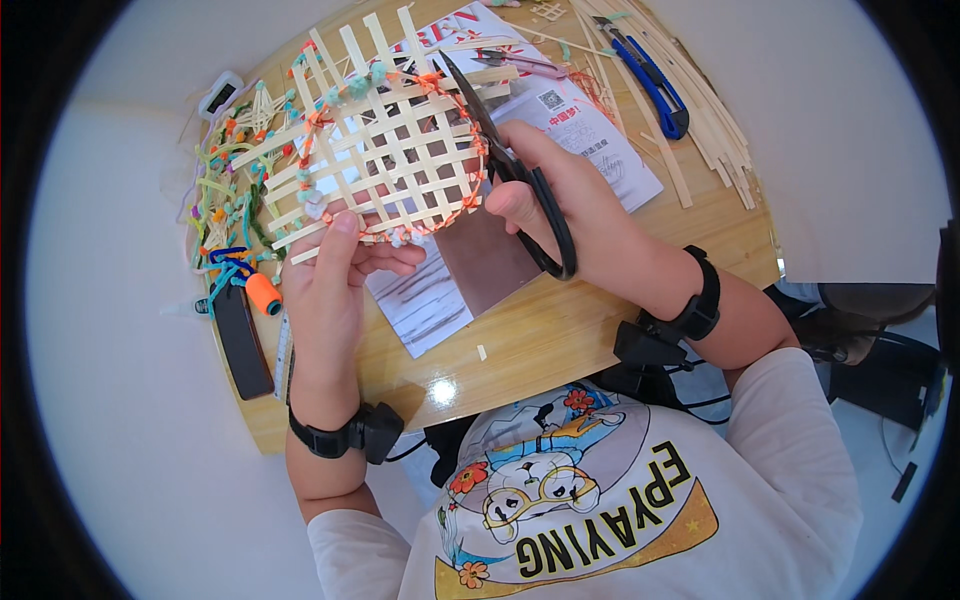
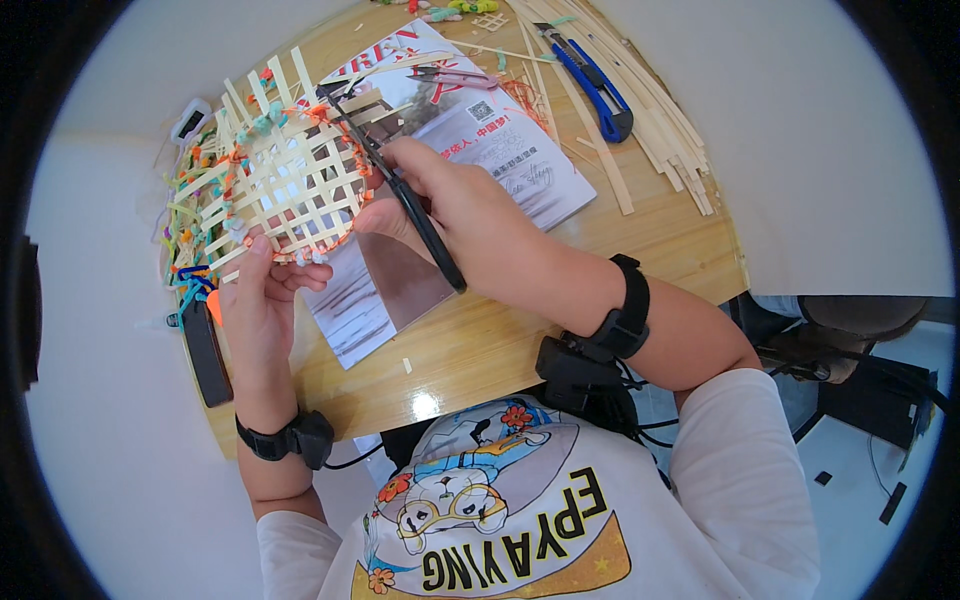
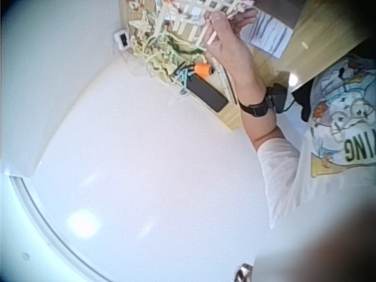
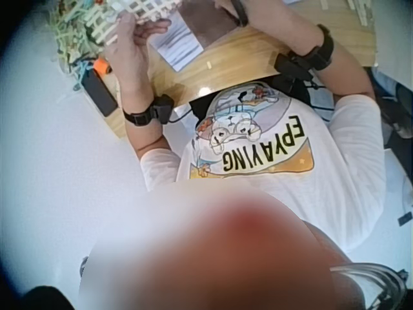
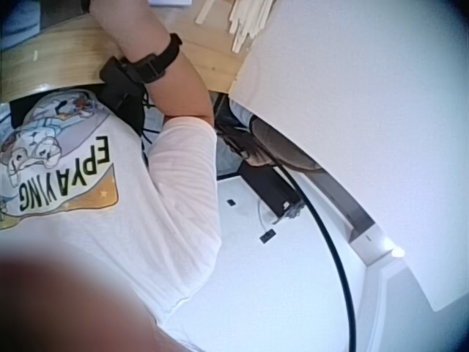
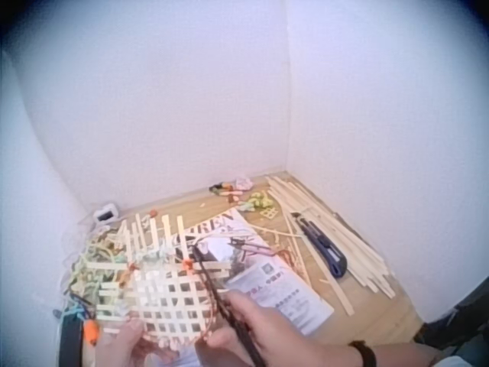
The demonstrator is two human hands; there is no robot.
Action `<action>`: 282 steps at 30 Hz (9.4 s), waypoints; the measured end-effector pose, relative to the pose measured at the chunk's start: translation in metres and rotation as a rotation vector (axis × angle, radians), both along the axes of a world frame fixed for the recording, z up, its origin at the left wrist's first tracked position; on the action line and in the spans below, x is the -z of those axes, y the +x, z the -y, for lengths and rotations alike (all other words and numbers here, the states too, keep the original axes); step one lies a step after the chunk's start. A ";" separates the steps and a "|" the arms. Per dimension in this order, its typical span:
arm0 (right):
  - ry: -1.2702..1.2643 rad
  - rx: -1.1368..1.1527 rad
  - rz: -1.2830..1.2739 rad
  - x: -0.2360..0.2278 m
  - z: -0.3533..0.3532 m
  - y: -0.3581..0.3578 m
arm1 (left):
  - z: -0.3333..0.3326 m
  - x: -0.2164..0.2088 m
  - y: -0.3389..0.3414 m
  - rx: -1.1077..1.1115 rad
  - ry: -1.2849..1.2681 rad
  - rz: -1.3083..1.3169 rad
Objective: Weaving bamboo strips into a circular pattern and trimming the excess with scissors and tweezers.
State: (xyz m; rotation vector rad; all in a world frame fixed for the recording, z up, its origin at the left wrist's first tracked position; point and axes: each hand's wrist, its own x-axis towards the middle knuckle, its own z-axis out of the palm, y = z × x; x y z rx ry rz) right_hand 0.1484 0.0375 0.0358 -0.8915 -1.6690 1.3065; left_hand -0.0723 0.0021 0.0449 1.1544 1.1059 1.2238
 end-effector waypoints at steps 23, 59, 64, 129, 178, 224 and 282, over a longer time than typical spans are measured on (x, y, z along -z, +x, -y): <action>0.015 -0.022 0.064 0.004 -0.004 0.005 | -0.001 -0.005 0.001 -0.022 -0.012 -0.022; 0.015 -0.004 -0.058 0.008 -0.002 -0.002 | 0.002 -0.002 0.004 0.057 -0.073 -0.017; 0.013 -0.005 -0.033 0.005 -0.001 -0.001 | 0.002 -0.004 0.004 0.044 -0.054 -0.019; 0.528 0.243 0.817 0.027 -0.046 0.035 | -0.001 -0.002 0.001 0.027 -0.077 -0.072; 0.653 -0.206 0.658 0.027 -0.028 0.020 | 0.003 0.011 -0.004 0.223 0.413 -1.211; 0.609 -0.147 0.605 0.028 -0.028 0.018 | -0.011 0.006 -0.017 0.151 0.518 -1.177; 0.729 -0.155 0.665 0.024 -0.008 0.006 | 0.020 -0.004 0.014 0.196 0.335 -1.252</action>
